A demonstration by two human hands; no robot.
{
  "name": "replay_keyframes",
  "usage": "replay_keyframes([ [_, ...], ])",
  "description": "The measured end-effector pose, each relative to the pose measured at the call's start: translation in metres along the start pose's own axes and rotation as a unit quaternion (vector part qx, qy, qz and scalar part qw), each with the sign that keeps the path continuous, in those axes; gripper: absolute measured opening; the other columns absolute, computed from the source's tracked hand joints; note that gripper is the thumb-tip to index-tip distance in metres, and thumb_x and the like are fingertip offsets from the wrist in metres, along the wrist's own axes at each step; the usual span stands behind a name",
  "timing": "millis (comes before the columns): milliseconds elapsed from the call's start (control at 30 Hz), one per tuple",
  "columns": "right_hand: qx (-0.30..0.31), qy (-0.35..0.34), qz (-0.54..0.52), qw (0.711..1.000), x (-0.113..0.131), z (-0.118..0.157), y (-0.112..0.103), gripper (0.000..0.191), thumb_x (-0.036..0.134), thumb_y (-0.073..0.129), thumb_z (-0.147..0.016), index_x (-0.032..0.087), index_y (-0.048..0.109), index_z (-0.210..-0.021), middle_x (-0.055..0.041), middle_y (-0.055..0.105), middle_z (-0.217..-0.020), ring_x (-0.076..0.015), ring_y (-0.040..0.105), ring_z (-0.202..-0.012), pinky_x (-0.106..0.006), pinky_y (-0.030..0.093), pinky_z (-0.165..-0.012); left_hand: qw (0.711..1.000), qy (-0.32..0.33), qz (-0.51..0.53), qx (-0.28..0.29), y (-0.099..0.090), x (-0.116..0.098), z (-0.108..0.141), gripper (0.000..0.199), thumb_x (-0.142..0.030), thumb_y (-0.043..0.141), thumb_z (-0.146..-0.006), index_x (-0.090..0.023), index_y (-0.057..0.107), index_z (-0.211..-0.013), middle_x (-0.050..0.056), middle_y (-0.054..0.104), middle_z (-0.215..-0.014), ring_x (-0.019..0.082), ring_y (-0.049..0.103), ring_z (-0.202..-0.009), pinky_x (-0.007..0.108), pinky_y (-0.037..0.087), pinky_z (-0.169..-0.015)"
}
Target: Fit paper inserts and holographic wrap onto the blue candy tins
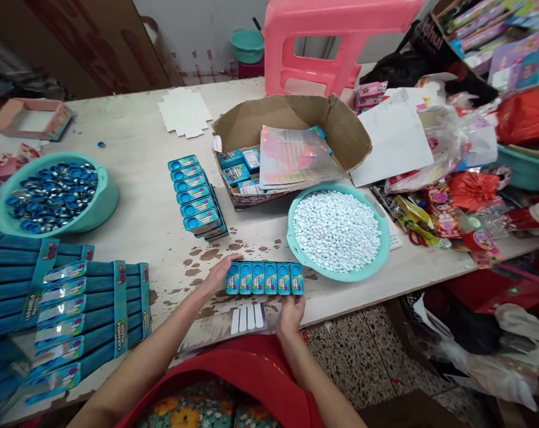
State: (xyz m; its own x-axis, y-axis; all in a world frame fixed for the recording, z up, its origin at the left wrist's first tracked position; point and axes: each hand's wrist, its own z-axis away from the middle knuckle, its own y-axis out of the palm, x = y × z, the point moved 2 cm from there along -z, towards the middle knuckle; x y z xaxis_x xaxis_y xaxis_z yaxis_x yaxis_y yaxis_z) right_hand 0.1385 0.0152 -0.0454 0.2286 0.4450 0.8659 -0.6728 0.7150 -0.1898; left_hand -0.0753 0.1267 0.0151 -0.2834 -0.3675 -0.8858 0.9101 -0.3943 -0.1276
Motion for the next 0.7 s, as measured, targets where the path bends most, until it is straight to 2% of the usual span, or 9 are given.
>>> replay_keyframes([
  [100, -0.016, 0.094, -0.055, 0.994, 0.000, 0.006, 0.008, 0.041, 0.039, 0.042, -0.065, 0.025, 0.051, -0.102, -0.0046, 0.065, -0.092, -0.0227, 0.064, -0.083, -0.042, 0.054, -0.074, 0.978, -0.065, 0.107, 0.165, 0.006, -0.015, -0.053, 0.071, -0.068, 0.025, -0.084, -0.018, 0.056, -0.124, 0.011, 0.054, -0.133, 0.024, 0.051, -0.122, 0.040, 0.038, -0.104],
  [167, -0.002, 0.130, -0.076, 0.989, 0.005, 0.011, 0.009, 0.032, 0.042, 0.040, -0.068, 0.026, 0.053, -0.091, -0.0046, 0.064, -0.085, -0.0234, 0.064, -0.080, -0.043, 0.054, -0.070, 0.953, -0.104, 0.133, 0.252, 0.013, -0.021, -0.079, 0.073, -0.070, 0.034, -0.080, -0.017, 0.056, -0.124, 0.013, 0.056, -0.130, 0.025, 0.056, -0.117, 0.040, 0.041, -0.101],
  [233, 0.009, 0.174, -0.120, 0.977, 0.012, 0.020, 0.010, 0.031, 0.049, 0.040, -0.072, 0.026, 0.053, -0.088, -0.0048, 0.064, -0.087, -0.0234, 0.063, -0.081, -0.044, 0.054, -0.071, 0.940, -0.112, 0.094, 0.308, 0.022, -0.025, -0.090, 0.069, -0.069, 0.045, -0.076, -0.019, 0.060, -0.120, 0.011, 0.058, -0.128, 0.026, 0.055, -0.118, 0.040, 0.040, -0.102],
  [333, 0.029, 0.229, -0.168, 0.958, 0.025, 0.034, 0.017, 0.042, 0.059, 0.041, -0.076, 0.028, 0.055, -0.100, -0.0048, 0.064, -0.103, -0.0227, 0.062, -0.092, -0.041, 0.054, -0.074, 0.937, -0.072, -0.014, 0.341, 0.030, -0.022, -0.079, 0.062, -0.065, 0.057, -0.070, -0.024, 0.063, -0.116, 0.004, 0.055, -0.132, 0.028, 0.046, -0.127, 0.042, 0.031, -0.110],
  [400, 0.071, 0.243, -0.169, 0.953, 0.034, 0.037, 0.024, 0.050, 0.064, 0.043, -0.077, 0.029, 0.056, -0.110, -0.0041, 0.062, -0.113, -0.0226, 0.060, -0.099, -0.038, 0.053, -0.076, 0.943, -0.036, -0.051, 0.327, 0.027, -0.012, -0.058, 0.062, -0.062, 0.058, -0.072, -0.027, 0.058, -0.124, -0.001, 0.047, -0.139, 0.028, 0.036, -0.133, 0.041, 0.020, -0.115],
  [467, 0.146, 0.232, -0.160, 0.948, 0.041, 0.033, 0.033, 0.052, 0.063, 0.048, -0.077, 0.029, 0.056, -0.116, -0.0027, 0.060, -0.121, -0.0229, 0.057, -0.106, -0.036, 0.052, -0.080, 0.961, -0.019, -0.029, 0.273, 0.018, 0.003, -0.037, 0.064, -0.060, 0.051, -0.079, -0.029, 0.047, -0.134, -0.001, 0.039, -0.145, 0.027, 0.030, -0.137, 0.042, 0.014, -0.117],
  [533, 0.219, 0.196, -0.140, 0.946, 0.044, 0.024, 0.042, 0.052, 0.061, 0.054, -0.076, 0.028, 0.057, -0.117, -0.0017, 0.058, -0.125, -0.0229, 0.053, -0.113, -0.035, 0.050, -0.085, 0.982, -0.015, 0.041, 0.185, 0.010, 0.020, -0.023, 0.065, -0.059, 0.042, -0.084, -0.026, 0.038, -0.140, 0.003, 0.035, -0.147, 0.026, 0.029, -0.137, 0.043, 0.017, -0.116],
  [600, 0.259, 0.160, -0.114, 0.946, 0.043, 0.018, 0.049, 0.053, 0.061, 0.055, -0.077, 0.028, 0.057, -0.118, -0.0012, 0.058, -0.126, -0.0230, 0.050, -0.118, -0.035, 0.048, -0.088, 0.986, -0.002, 0.131, 0.099, 0.008, 0.031, -0.019, 0.068, -0.060, 0.034, -0.087, -0.022, 0.031, -0.144, 0.006, 0.031, -0.150, 0.026, 0.028, -0.138, 0.044, 0.021, -0.114],
  [700, 0.294, 0.149, -0.107, 0.938, 0.041, 0.020, 0.060, 0.059, 0.061, 0.052, -0.079, 0.033, 0.045, -0.131, 0.0000, 0.055, -0.130, -0.0229, 0.048, -0.122, -0.039, 0.048, -0.090, 0.978, 0.009, 0.195, 0.073, 0.019, 0.033, -0.024, 0.068, -0.059, 0.036, -0.087, -0.022, 0.028, -0.144, 0.006, 0.025, -0.152, 0.026, 0.024, -0.139, 0.046, 0.022, -0.114],
])
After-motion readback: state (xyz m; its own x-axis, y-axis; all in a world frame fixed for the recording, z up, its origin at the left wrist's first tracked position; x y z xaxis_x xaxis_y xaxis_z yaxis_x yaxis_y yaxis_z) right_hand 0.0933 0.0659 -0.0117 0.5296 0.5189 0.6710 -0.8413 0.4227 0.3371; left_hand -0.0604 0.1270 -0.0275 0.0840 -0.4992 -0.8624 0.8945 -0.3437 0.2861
